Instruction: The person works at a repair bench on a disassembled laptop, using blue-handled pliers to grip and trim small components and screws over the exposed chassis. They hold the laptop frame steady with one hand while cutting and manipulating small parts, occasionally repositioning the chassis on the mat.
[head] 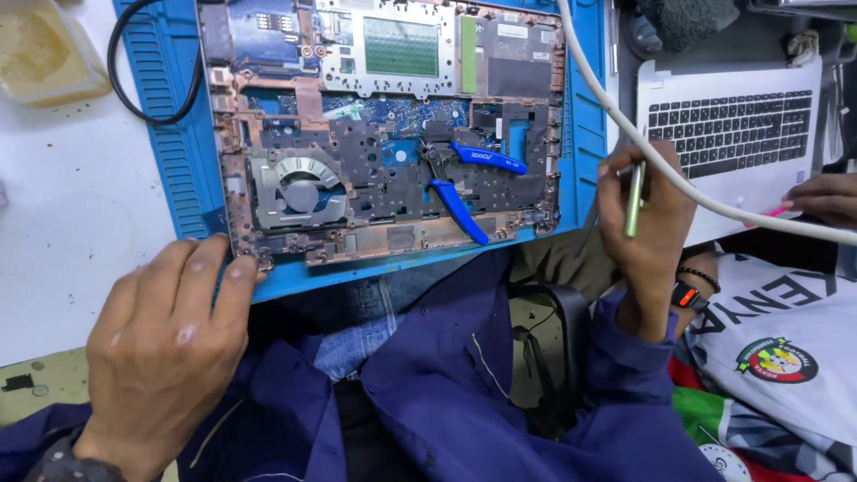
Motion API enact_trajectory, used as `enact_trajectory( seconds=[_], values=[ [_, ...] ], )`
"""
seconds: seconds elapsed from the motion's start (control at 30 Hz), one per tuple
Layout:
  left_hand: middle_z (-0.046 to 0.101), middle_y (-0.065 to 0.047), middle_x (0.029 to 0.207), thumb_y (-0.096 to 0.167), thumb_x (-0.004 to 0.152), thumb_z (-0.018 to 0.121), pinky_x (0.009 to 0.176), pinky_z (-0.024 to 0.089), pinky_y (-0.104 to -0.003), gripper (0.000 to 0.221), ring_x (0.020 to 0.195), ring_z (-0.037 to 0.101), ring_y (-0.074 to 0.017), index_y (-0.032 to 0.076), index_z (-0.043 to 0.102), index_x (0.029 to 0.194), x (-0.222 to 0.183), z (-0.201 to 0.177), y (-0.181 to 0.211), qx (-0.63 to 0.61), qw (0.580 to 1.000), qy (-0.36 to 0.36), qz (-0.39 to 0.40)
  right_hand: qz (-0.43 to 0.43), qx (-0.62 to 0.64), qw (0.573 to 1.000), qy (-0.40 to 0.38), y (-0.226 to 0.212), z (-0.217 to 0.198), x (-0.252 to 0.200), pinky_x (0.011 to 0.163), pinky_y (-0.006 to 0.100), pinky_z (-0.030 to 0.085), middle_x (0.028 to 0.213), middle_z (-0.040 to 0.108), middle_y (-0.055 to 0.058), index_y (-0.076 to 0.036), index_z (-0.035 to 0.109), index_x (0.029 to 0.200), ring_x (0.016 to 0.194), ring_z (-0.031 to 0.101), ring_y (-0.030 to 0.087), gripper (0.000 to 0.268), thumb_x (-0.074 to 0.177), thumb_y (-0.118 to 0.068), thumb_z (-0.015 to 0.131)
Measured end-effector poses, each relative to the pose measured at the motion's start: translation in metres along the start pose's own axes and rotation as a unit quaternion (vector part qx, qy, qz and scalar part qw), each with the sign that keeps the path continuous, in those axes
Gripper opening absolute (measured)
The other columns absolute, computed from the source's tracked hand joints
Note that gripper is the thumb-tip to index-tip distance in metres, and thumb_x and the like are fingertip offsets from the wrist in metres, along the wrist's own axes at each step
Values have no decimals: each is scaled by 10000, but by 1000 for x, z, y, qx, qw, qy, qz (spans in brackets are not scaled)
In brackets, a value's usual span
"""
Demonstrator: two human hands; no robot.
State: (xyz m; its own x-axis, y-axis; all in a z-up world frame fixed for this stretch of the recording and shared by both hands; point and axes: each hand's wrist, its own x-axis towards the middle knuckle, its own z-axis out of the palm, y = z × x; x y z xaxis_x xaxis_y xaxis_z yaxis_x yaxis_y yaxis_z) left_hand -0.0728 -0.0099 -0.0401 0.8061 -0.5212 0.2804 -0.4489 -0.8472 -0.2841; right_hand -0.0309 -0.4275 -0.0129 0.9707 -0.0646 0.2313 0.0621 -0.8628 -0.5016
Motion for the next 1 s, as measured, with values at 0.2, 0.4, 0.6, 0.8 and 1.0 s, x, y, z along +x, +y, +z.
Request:
enact_trajectory(
  seconds=[0.2, 0.4, 0.6, 0.8, 1.0],
  values=[
    [733, 29, 1119, 325, 1158, 498, 823, 535, -266, 231, 1046, 719, -156, 233, 671, 1037, 15, -15, -2, -14, 999, -32, 17, -34, -84, 995, -40, 58, 16, 54, 610, 410, 429, 887, 702, 90, -49, 596, 1045, 651, 581, 237, 51, 1026, -6, 616],
    [716, 8, 1089, 312, 1130, 558, 801, 546, -278, 189, 1006, 698, -175, 218, 666, 1006, 15, -6, -10, -62, 998, -8, 29, -103, -175, 979, -5, 65, 23, 58, 679, 484, 391, 976, 618, 181, 14, 607, 1110, 831, 591, 377, 185, 1048, 8, 781],
    [700, -12, 1086, 290, 1111, 592, 794, 546, -306, 143, 1006, 680, -198, 191, 653, 1028, 15, -9, -14, -111, 994, -24, 4, -62, -105, 991, -51, 17, 33, 41, 645, 430, 359, 862, 618, 117, 14, 612, 1061, 714, 547, 270, 287, 1269, -140, 738],
    [710, -68, 1081, 136, 1073, 651, 767, 557, -316, 39, 995, 700, -230, 159, 682, 1066, 18, -10, -16, -127, 992, -5, 23, -100, -27, 994, -43, 27, 32, 31, 836, 440, 433, 1157, 713, 248, 109, 622, 1165, 979, 601, 332, 132, 1271, 127, 699],
    [685, -58, 1090, 77, 1071, 632, 723, 528, -310, 84, 940, 671, -209, 155, 661, 1085, 24, -19, -25, -101, 995, -18, -7, -9, 122, 987, -101, 14, 26, 21, 702, 326, 371, 1499, 568, 354, 79, 399, 1264, 751, 385, 202, 109, 1337, 20, 452]
  ],
)
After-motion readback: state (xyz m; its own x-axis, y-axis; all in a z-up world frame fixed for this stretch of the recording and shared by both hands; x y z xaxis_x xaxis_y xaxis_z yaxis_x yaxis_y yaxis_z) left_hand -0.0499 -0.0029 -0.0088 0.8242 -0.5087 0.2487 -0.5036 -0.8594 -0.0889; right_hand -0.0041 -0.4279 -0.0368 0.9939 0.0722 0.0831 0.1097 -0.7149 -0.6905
